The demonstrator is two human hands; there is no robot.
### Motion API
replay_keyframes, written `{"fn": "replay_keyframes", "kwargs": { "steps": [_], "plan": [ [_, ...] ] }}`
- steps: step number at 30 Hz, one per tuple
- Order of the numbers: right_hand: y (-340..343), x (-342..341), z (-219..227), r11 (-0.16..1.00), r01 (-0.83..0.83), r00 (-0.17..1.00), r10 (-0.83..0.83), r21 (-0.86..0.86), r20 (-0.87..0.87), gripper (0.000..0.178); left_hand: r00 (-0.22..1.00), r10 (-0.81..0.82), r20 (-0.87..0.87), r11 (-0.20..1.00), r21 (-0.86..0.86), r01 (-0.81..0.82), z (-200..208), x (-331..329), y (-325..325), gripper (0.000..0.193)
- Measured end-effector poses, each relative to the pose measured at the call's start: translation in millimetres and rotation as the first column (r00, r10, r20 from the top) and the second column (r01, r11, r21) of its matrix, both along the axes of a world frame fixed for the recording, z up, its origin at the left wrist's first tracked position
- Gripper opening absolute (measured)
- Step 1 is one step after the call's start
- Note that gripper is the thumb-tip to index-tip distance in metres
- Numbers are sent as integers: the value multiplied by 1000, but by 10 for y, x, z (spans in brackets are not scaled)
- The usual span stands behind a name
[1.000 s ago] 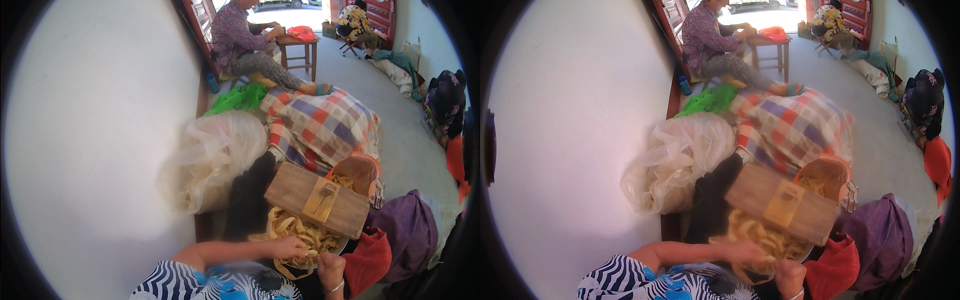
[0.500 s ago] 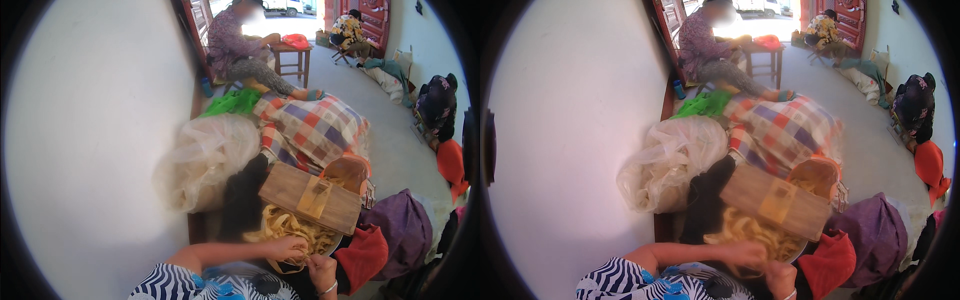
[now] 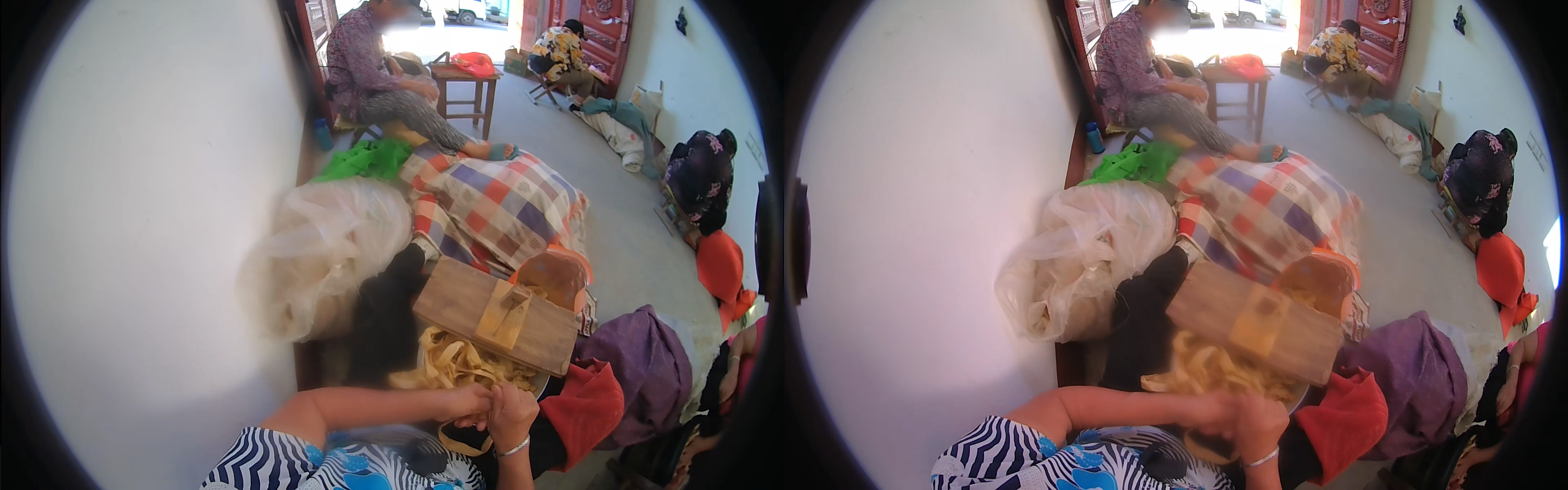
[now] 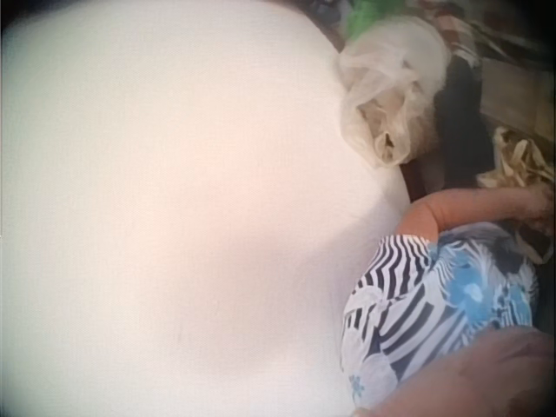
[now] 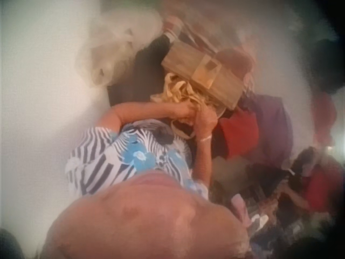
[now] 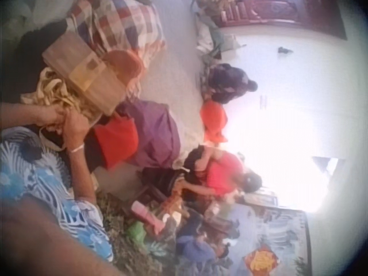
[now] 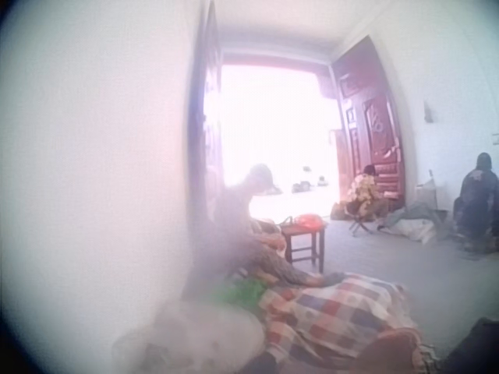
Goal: The person pulls thin strips of material through a fixed shaving blade mounted on a wooden block by hand.
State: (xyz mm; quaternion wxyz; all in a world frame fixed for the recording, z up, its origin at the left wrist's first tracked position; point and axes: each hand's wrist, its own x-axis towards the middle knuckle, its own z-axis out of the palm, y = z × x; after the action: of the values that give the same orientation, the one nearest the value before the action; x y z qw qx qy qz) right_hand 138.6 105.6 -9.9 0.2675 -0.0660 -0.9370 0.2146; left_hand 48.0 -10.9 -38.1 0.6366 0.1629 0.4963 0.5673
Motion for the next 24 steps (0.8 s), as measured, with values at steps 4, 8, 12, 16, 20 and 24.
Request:
{"fn": "replay_keyframes", "kwargs": {
  "steps": [4, 8, 12, 16, 20, 24],
  "plan": [
    [138, -61, 23, 989, 56, 998, -57, -135, -2, 15, 974, -103, -200, 994, 22, 109, -308, -223, -69, 19],
    [98, 94, 179, 875, -35, 976, 134, -483, 173, 16, 794, -27, -607, 960, 204, 189, 295, -689, -122, 18],
    [-223, 275, 915, 352, -311, 850, 518, -883, -92, 28, 856, -55, -513, 916, 315, 248, 955, -653, -45, 24],
    [-157, 106, 1038, 342, -343, 917, -78, -875, -390, 19, 906, 81, -415, 895, 431, 118, 1010, -404, -18, 34],
    [152, -257, 368, 756, 197, 922, -359, -625, -144, 21, 786, 258, -562, 918, 397, -18, 820, -180, 153, 47],
    [79, -403, -52, 866, 269, 940, -332, -421, -83, 21, 925, 370, -88, 924, 140, -356, 357, -150, 136, 21]
  ]
}}
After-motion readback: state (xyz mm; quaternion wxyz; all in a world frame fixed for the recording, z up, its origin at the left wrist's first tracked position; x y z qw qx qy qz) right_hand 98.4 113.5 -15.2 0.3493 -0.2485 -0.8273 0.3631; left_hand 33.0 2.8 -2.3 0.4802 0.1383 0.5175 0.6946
